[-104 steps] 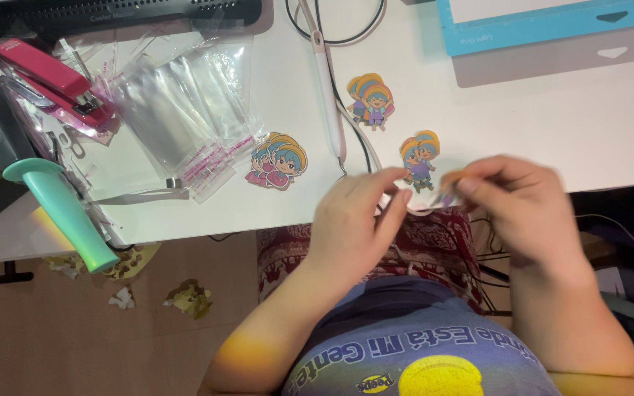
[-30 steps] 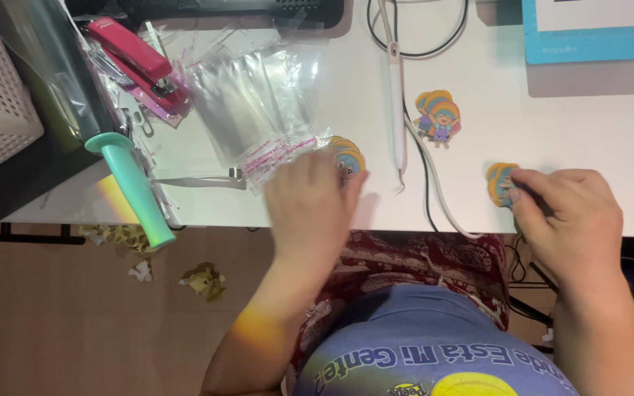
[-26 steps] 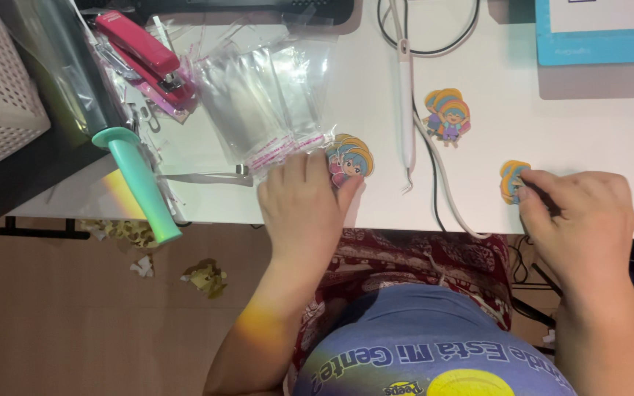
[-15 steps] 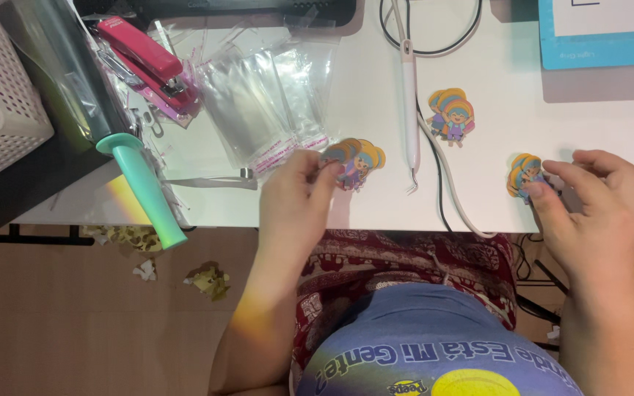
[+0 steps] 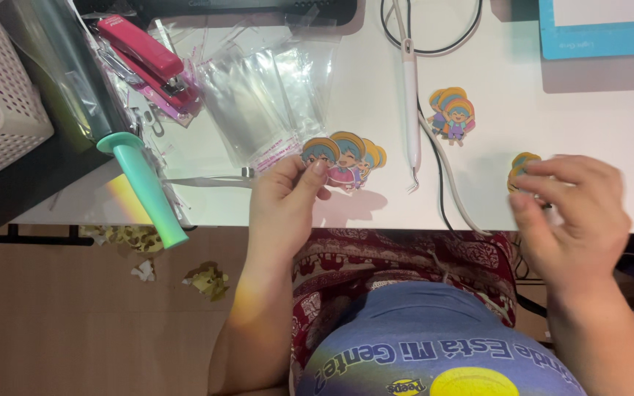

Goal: The person handles small cartoon character stickers, picking them up and placing them on a white desk surface. They repeatedly pick up, inspect, and reposition the stickers, arranging them into small groups.

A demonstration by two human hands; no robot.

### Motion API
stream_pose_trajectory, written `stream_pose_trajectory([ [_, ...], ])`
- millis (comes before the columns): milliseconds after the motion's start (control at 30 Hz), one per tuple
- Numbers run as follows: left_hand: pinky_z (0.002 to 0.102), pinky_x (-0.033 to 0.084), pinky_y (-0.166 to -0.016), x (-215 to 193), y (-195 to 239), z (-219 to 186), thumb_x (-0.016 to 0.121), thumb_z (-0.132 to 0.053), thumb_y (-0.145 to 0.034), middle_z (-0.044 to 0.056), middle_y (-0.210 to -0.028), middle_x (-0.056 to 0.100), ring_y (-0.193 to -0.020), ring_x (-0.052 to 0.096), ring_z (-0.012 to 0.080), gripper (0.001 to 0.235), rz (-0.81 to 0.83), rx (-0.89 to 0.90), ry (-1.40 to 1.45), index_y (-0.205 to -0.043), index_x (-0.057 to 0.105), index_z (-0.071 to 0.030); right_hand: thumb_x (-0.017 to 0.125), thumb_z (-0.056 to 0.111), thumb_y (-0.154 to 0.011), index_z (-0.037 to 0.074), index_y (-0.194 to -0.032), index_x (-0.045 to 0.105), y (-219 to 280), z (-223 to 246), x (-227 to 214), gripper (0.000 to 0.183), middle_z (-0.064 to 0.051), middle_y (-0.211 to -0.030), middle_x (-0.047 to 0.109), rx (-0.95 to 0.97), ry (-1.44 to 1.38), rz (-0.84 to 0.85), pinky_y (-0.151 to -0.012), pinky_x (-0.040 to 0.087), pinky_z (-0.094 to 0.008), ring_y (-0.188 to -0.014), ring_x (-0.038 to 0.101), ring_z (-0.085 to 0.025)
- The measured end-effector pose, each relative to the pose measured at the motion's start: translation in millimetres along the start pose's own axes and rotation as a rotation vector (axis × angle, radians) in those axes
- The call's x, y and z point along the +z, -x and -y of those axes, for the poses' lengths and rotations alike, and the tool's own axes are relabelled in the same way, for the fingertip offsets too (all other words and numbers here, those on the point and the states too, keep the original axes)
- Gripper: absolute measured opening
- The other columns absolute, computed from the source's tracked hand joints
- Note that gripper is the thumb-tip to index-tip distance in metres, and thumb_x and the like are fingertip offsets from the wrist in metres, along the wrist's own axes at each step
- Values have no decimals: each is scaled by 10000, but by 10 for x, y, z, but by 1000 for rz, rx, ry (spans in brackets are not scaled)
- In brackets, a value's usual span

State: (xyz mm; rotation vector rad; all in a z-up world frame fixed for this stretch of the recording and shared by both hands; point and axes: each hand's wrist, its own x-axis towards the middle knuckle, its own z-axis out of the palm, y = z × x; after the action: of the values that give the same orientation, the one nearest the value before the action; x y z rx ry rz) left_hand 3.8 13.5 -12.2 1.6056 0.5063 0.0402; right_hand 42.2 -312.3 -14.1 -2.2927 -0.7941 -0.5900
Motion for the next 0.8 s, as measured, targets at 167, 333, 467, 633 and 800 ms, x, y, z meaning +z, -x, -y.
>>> stream_pose_trajectory([
  [167,267,514,-763,221,364,-251,604,-299,-943,-51,-868,817,-764,668,100,183,198,91,-216,-855,748,-229,667,175,-956,-12,-1160,681,-62,412,116,278,-147,-1086,735,187,-293,227,-968,518,-386,-986,693,-270],
  [333,376,570,-773,474,535,151,692,-245,-932,64,-774,753,-817,742,290,110,350,554,-463,-982,753,-167,804,166,-815,89,-1027,807,47,638,357,226,-81,-841,803,356,-534,177,-756,596,-371,-751,772,-229],
  [467,392,546,-760,452,488,144,732,-287,-906,63,-819,745,-827,726,287,191,243,723,-573,-1033,740,-144,762,26,-824,59,-945,806,100,593,343,134,-91,-766,787,329,-570,172,-686,604,-388,-668,757,-245],
  [633,488,531,-749,268,239,132,781,-369,-883,143,-910,701,-854,669,381,383,-112,815,-802,-1107,705,-68,782,37,-836,45,-1038,792,194,456,259,203,-81,-758,769,368,-495,109,-670,583,-348,-676,717,-154],
  [800,476,501,-701,344,133,221,875,-384,-796,57,-1071,659,-886,586,352,405,-286,657,-1080,-1067,705,-135,691,72,-932,32,-1134,727,314,216,39,209,-90,-1034,777,317,-271,230,-835,553,-271,-870,734,-163],
])
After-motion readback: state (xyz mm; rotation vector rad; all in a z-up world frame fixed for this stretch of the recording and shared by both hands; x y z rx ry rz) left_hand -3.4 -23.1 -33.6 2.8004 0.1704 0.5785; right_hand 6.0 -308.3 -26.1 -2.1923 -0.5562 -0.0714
